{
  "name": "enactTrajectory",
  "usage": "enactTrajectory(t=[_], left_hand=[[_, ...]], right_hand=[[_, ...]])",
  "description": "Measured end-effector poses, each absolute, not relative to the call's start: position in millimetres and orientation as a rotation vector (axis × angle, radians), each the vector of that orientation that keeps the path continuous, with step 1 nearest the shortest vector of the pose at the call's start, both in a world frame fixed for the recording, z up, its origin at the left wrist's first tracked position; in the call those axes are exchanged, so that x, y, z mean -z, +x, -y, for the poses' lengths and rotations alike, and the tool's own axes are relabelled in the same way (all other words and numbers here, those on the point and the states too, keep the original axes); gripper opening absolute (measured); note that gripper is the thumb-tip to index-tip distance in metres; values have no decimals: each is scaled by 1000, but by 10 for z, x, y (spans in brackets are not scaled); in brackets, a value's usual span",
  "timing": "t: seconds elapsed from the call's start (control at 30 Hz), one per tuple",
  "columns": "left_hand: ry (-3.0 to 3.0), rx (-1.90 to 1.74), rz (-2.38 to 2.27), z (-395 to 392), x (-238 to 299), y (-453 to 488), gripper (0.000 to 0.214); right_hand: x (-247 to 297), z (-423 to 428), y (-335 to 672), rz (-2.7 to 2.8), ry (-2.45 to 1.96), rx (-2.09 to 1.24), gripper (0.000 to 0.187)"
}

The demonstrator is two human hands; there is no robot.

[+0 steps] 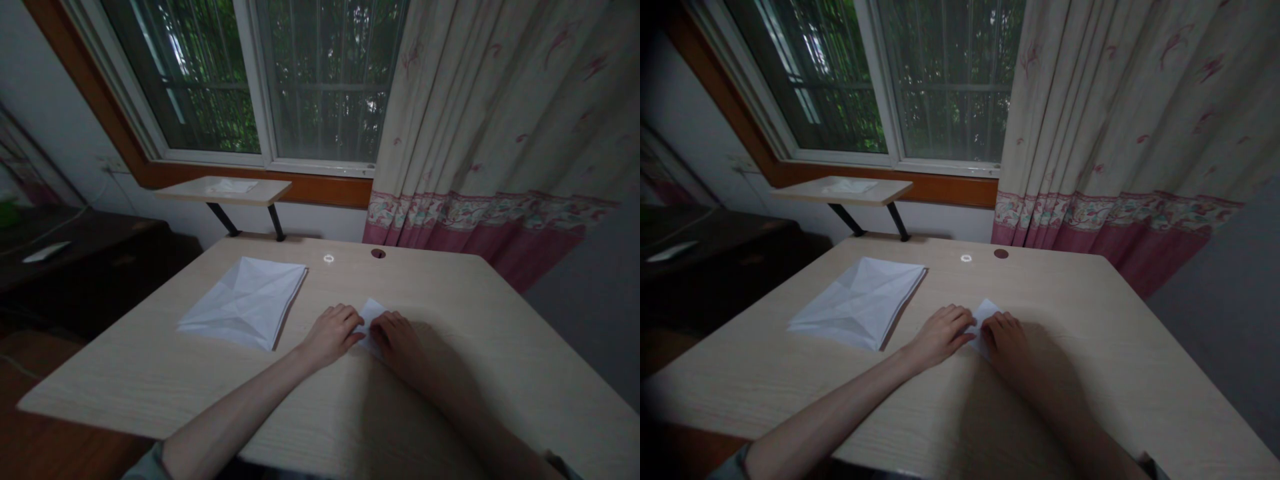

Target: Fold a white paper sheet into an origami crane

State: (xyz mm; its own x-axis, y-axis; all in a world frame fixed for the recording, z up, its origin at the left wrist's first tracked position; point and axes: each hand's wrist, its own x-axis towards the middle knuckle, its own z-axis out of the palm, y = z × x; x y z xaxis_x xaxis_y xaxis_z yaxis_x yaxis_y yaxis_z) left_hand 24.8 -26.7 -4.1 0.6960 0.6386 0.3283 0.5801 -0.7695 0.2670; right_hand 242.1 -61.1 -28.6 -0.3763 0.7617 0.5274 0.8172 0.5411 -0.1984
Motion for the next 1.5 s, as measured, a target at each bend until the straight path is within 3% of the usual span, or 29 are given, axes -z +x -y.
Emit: enactTrajectory(t=[0.73, 1.1, 1.5], left_hand=[[2484, -701, -663, 175, -1, 144, 18], [2556, -687, -655, 192, -21, 111, 20], [2780, -574, -652, 207, -26, 105, 18]], right_hand=[[287, 589, 2475, 2150, -1219, 35, 34], [292, 639, 2501, 2195, -1190, -196, 38], [272, 608, 2529, 2289, -1192, -127, 45]])
